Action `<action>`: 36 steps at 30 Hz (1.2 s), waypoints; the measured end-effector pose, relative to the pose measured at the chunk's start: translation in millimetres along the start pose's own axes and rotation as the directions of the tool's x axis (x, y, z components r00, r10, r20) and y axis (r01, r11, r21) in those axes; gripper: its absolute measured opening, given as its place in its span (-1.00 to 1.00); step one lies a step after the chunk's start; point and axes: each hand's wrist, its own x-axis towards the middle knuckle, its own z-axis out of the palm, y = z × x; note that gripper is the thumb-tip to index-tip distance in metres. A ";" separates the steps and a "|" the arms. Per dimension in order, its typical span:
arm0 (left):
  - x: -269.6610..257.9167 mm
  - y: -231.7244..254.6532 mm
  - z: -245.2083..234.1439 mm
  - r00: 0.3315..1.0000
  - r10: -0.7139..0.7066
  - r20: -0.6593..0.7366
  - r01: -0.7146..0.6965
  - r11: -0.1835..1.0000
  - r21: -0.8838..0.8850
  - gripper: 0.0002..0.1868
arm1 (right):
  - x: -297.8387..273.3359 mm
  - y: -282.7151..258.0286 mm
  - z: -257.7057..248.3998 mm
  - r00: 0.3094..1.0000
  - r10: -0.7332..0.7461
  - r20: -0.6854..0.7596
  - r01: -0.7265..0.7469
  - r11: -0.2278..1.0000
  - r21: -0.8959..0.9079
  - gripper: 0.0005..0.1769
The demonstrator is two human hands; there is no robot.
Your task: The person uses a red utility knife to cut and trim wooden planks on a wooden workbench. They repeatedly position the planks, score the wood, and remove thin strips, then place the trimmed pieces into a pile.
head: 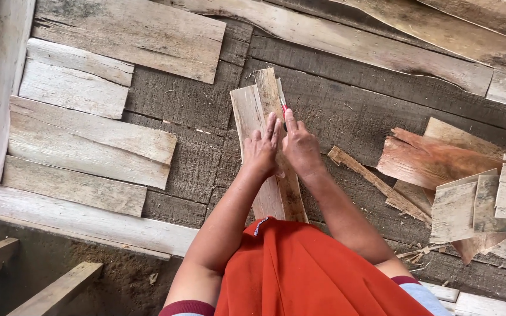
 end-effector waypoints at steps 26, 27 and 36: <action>-3.6 7.2 2.9 0.997 -0.017 -0.070 0.016 1.000 -0.018 0.48 | -107.6 6.1 4.9 0.999 0.036 0.025 -0.037 0.999 0.014 -0.27; -1.4 6.4 6.7 0.997 -0.019 -0.074 0.018 1.000 -0.012 0.50 | -113.8 6.3 5.5 0.999 0.039 0.023 -0.040 0.999 0.025 -0.29; -6.8 9.4 35.4 0.991 -0.008 -0.136 0.007 1.000 -0.009 0.24 | -120.3 16.9 17.9 0.999 0.025 0.031 -0.024 1.000 -0.018 -0.24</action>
